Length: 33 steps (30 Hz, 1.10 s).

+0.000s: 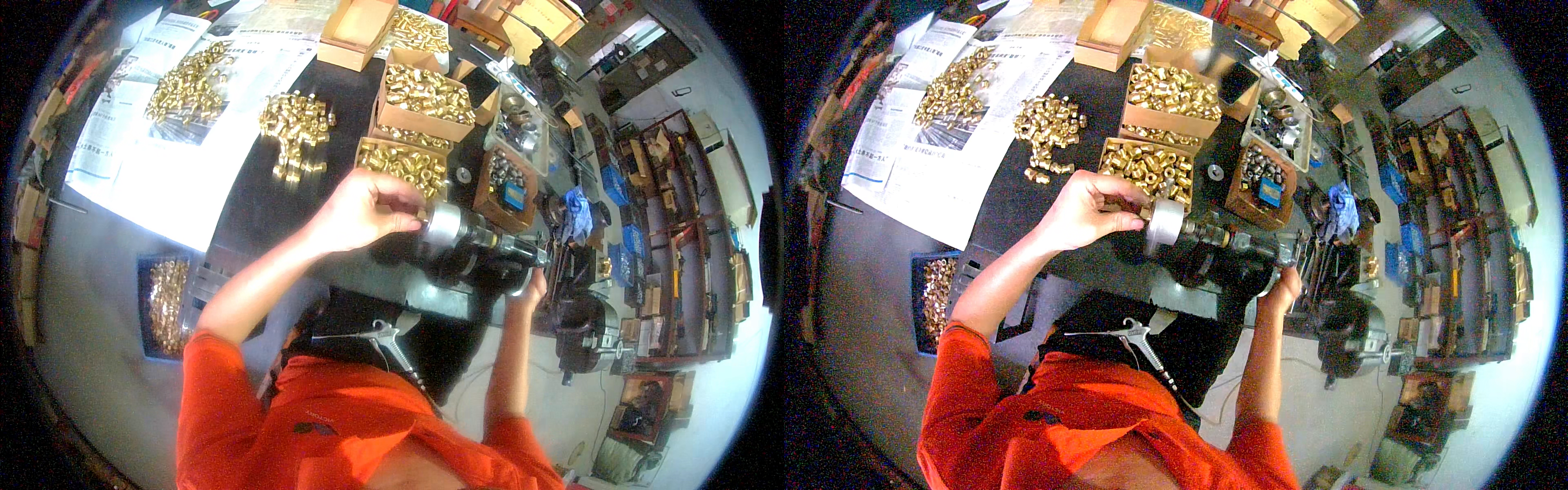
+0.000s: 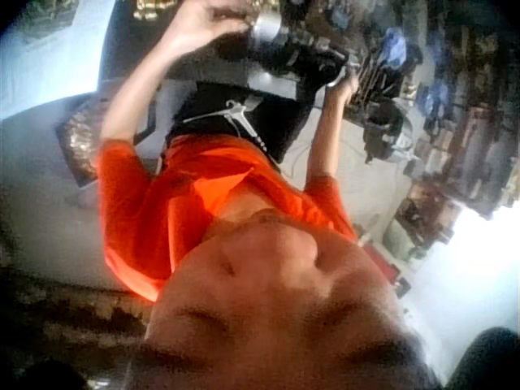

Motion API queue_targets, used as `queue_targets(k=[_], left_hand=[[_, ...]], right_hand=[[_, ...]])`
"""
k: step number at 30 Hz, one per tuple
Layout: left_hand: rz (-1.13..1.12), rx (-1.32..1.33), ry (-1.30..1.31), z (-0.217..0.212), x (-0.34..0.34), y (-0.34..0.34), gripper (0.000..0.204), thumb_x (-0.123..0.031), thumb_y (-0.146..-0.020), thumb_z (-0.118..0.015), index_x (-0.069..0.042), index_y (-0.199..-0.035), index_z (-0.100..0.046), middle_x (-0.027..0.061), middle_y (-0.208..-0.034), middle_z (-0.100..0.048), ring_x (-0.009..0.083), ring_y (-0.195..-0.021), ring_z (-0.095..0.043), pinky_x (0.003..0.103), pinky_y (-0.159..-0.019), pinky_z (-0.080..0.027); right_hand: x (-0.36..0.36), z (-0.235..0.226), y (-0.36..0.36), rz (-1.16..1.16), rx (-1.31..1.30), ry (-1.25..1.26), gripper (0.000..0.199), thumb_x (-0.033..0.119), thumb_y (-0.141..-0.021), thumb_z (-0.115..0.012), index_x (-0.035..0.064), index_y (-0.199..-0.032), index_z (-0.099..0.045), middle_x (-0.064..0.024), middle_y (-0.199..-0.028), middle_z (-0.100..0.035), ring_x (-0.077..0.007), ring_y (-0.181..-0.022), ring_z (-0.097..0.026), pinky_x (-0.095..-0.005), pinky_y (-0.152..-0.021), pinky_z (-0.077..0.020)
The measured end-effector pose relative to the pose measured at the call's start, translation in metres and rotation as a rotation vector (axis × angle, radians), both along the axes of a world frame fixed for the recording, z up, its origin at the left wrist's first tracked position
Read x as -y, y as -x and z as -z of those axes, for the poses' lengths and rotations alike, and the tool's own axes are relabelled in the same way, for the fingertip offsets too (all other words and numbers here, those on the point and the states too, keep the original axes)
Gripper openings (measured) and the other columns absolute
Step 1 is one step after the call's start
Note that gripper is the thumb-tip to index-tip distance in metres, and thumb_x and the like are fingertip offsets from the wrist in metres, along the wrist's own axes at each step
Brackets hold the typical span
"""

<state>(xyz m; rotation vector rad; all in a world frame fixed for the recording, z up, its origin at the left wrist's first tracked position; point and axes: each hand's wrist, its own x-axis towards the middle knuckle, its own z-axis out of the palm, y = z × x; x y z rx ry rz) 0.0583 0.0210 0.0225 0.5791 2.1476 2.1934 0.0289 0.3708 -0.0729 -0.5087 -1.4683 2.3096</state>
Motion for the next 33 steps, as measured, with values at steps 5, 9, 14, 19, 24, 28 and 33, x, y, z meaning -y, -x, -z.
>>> queue_targets(k=[5, 9, 14, 19, 24, 28, 33], left_hand=[[0.02, -0.012, 0.02, -0.002, -0.003, -0.001, 0.017, 0.003, -0.072, -0.065, 0.004, -0.089, -0.061, 0.008, -0.08, -0.063, 0.0131, -0.073, -0.06, 0.026, -0.068, -0.05], [0.018, 0.095, -0.082, 0.004, -0.009, 0.0, 0.013, 0.002, -0.077, -0.06, 0.008, -0.089, -0.058, 0.0103, -0.077, -0.062, 0.0141, -0.065, -0.06, 0.025, -0.057, -0.05], [0.034, 0.105, -0.017, 0.005, -0.008, 0.004, 0.014, -0.006, -0.081, -0.058, 0.008, -0.085, -0.059, 0.0093, -0.071, -0.06, 0.0137, -0.061, -0.059, 0.026, -0.053, -0.05], [0.012, 0.093, -0.105, -0.002, -0.01, 0.005, 0.02, -0.014, -0.083, -0.058, 0.006, -0.083, -0.059, 0.0083, -0.068, -0.059, 0.0136, -0.058, -0.058, 0.026, -0.052, -0.049], [0.045, 0.165, -0.183, 0.002, -0.009, 0.004, 0.024, -0.019, -0.083, -0.058, 0.005, -0.084, -0.059, 0.01, -0.069, -0.059, 0.0146, -0.057, -0.058, 0.026, -0.05, -0.049], [0.05, 0.24, -0.24, 0.005, -0.004, 0.001, 0.022, -0.017, -0.082, -0.06, 0.005, -0.082, -0.059, 0.0094, -0.065, -0.059, 0.0144, -0.053, -0.057, 0.026, -0.049, -0.048], [0.037, 0.223, -0.204, 0.004, 0.0, 0.002, 0.017, -0.012, -0.08, -0.062, 0.005, -0.082, -0.059, 0.0094, -0.066, -0.059, 0.0132, -0.053, -0.056, 0.024, -0.048, -0.046]], right_hand=[[-0.019, -0.029, -0.049, -0.132, -0.042, -0.012, 0.013, 0.017, -0.08, -0.045, 0.0079, -0.07, -0.048, 0.0014, -0.055, -0.036, -0.0073, -0.041, -0.028, -0.0204, -0.034, -0.0197], [-0.015, -0.033, -0.046, -0.172, -0.046, 0.055, 0.014, 0.017, -0.078, -0.044, 0.0085, -0.067, -0.045, 0.0019, -0.054, -0.034, -0.007, -0.041, -0.026, -0.0209, -0.034, -0.0181], [-0.016, 0.015, 0.003, 0.089, -0.04, 0.079, 0.015, 0.018, -0.079, -0.05, 0.0063, -0.071, -0.055, -0.0018, -0.063, -0.051, -0.0138, -0.055, -0.048, -0.0264, -0.048, -0.0397], [-0.041, -0.003, 0.074, -0.13, -0.219, -0.552, 0.02, 0.017, -0.082, -0.048, 0.0012, -0.08, -0.059, -0.0039, -0.065, -0.054, -0.0106, -0.054, -0.049, -0.0241, -0.044, -0.0376], [0.006, -0.094, 0.014, 0.049, -0.358, -0.199, 0.017, 0.012, -0.082, -0.04, 0.0033, -0.071, -0.051, 0.0012, -0.055, -0.036, -0.0065, -0.044, -0.03, -0.0197, -0.038, -0.024], [0.003, -0.084, -0.045, -0.028, -0.453, -0.206, 0.021, 0.02, -0.082, -0.041, 0.0061, -0.066, -0.044, 0.0002, -0.053, -0.033, -0.0064, -0.041, -0.028, -0.0182, -0.035, -0.0198], [-0.022, -0.011, -0.042, -0.077, -0.091, -0.116, 0.022, 0.022, -0.081, -0.045, 0.0084, -0.064, -0.047, 0.001, -0.055, -0.037, -0.0061, -0.043, -0.03, -0.0198, -0.035, -0.0204]])
